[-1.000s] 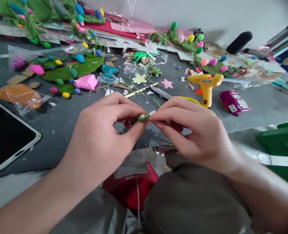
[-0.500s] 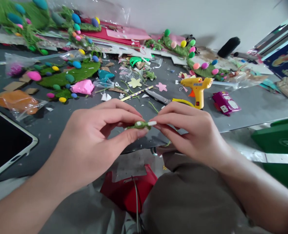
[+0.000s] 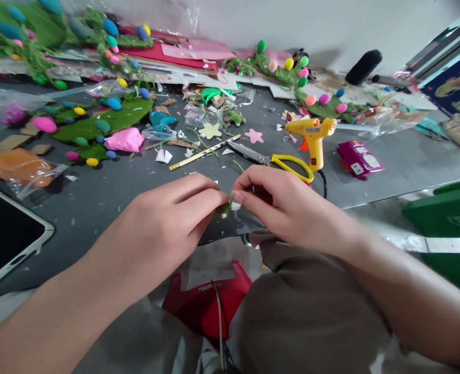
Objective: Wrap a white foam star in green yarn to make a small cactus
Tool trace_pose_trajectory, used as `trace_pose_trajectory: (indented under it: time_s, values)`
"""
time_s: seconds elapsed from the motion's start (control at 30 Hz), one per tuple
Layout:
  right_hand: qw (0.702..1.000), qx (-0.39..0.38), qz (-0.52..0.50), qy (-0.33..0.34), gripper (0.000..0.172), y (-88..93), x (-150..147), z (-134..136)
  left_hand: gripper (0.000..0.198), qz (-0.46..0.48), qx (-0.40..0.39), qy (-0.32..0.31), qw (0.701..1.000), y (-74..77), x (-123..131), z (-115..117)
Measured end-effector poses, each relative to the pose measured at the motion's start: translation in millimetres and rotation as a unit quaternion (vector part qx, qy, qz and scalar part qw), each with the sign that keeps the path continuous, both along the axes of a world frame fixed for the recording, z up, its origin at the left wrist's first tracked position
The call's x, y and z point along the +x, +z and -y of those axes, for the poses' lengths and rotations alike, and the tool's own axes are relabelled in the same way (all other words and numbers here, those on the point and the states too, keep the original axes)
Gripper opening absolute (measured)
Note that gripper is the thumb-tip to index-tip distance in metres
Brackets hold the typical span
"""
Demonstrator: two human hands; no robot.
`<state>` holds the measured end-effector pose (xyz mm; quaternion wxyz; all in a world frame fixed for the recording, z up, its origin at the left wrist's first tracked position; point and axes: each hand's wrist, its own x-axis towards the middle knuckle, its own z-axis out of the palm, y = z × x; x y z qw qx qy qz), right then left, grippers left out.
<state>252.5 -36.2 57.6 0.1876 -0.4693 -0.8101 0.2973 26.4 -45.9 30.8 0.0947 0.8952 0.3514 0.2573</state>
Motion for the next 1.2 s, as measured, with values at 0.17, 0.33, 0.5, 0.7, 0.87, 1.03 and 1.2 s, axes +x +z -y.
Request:
trace_pose_trajectory:
  time_s: [0.17, 0.33, 0.5, 0.7, 0.87, 1.03, 1.2]
  values:
    - [0.996, -0.080, -0.039, -0.033, 0.019, 4.3, 0.2, -2.8, 0.023, 0.005, 0.041, 0.004, 0.999, 3.3, 0.0, 0.9]
    - [0.985, -0.157, -0.053, -0.035, 0.023, 4.0, -0.5, -9.3, 0.023, 0.008, 0.068, -0.006, 0.998, 0.3, 5.7, 1.8]
    - [0.978, -0.190, -0.081, -0.007, 0.028, 5.6, 1.2, -11.9, 0.022, 0.015, 0.085, 0.012, 0.996, -2.1, 8.4, 2.7]
    - [0.992, -0.088, -0.088, 0.031, 0.013, 5.7, 5.5, -4.6, 0.028, 0.022, 0.089, 0.055, 0.994, 0.1, 5.4, 4.0]
    - [0.991, 0.033, -0.066, 0.107, 0.013, 8.1, 10.6, -1.9, 0.031, 0.023, 0.035, 0.073, 0.996, 3.4, 5.2, 5.7]
    - [0.991, 0.075, -0.068, 0.089, 0.015, 7.8, 11.1, 4.1, 0.030, 0.046, 0.032, 0.098, 0.994, 4.1, 5.5, 7.9]
    - [0.990, 0.094, -0.086, 0.059, 0.014, 5.9, 8.5, 12.6, 0.019, 0.076, -0.016, 0.125, 0.989, 6.9, 6.4, 9.4]
